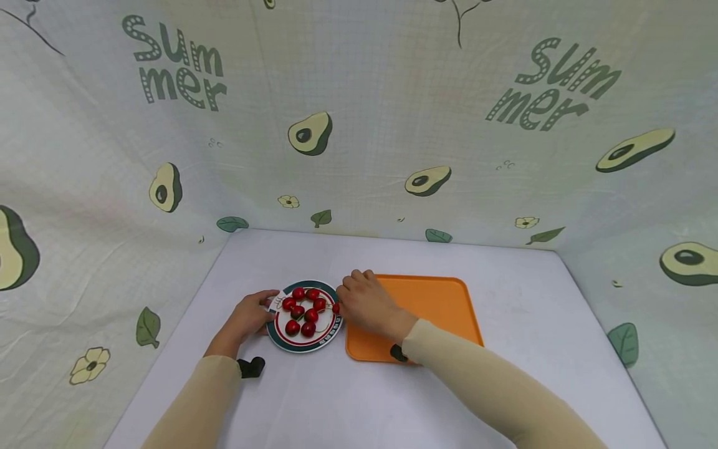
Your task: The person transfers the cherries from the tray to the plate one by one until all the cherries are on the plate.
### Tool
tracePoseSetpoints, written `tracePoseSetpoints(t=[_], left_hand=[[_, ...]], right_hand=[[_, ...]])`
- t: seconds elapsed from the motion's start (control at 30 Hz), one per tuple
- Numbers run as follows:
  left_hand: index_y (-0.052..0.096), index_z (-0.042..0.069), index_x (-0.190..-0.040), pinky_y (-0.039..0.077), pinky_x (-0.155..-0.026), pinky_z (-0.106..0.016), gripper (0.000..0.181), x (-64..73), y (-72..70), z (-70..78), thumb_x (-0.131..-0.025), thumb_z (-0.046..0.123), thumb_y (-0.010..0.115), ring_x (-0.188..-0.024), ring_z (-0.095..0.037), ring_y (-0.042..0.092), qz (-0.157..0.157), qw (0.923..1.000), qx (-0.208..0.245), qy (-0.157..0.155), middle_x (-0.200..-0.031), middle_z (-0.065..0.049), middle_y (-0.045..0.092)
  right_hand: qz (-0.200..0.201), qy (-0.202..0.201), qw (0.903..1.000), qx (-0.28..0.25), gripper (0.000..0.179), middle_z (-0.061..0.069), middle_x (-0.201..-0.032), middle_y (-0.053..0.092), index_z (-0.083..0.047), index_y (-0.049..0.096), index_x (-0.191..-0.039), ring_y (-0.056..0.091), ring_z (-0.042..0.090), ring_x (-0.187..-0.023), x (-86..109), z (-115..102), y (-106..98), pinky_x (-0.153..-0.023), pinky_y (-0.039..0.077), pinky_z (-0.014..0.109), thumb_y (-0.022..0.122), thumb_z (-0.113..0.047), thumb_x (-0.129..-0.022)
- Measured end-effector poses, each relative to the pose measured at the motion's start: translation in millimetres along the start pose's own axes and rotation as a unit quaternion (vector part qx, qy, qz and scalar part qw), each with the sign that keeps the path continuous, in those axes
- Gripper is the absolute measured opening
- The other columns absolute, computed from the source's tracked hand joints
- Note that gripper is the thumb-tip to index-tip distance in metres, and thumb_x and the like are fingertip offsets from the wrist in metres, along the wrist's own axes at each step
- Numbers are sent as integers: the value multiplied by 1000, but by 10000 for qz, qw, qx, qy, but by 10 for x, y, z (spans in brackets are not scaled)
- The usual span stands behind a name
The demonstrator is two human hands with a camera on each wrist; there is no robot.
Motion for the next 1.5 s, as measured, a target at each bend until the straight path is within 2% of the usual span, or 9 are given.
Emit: tracePoseSetpoints(t=[0.3,0.53,0.77,1.1,1.33,1.5], left_hand=[[48,9,-157,55,-68,-27,64,6,-8,17,-96,2,66,-99,-29,59,-55,9999,75,-63,-138,-25,53],[48,10,-157,56,-68,-27,66,2,-14,9,-95,2,67,-101,-29,58,-57,9999,72,-58,-139,-25,53],[48,10,-157,56,-68,-27,66,-6,-16,1,-94,2,68,-100,-29,59,-65,9999,73,-62,-139,-25,53],[49,10,-157,56,-71,-27,65,-3,-1,-12,-95,1,68,-107,-33,57,-20,10000,40,-57,-139,-26,54],[49,9,-156,57,-70,-27,65,-3,-2,-15,-94,0,68,-105,-32,58,-10,10000,72,-59,-139,-26,54],[49,10,-156,57,-70,-27,65,-8,1,-21,-94,1,68,-106,-33,58,5,9999,70,-72,-139,-26,54]], right_hand=[[-99,21,9999,-15,21,-1,-99,65,-15,73,-108,53,21,-98,-59,-88,36,-94,47,39,66,-34,-101],[-74,-5,10000,-45,21,-1,-98,65,-15,73,-105,54,21,-98,-76,-129,69,-98,47,41,67,-34,-101],[-73,-12,10000,-36,20,-1,-98,65,-15,73,-106,54,20,-97,-98,-154,102,-94,46,39,65,-33,-101],[-134,-71,9999,53,22,-2,-103,69,-16,74,-110,54,20,-97,-142,-210,176,-90,46,37,65,-33,-100],[-116,-107,9999,42,25,-1,-105,71,-15,75,-113,55,20,-97,-159,-226,186,-89,47,37,67,-34,-99],[-246,-69,9997,-34,26,-1,-106,70,-14,74,-115,54,20,-98,-165,-242,199,-91,46,37,66,-35,-101]])
Point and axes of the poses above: each hand's wrist, its own x-axis away from the middle knuckle, its own y-axis out of the palm, z = x × y, the point moved 3 cm from there along -x, towards the middle knuckle
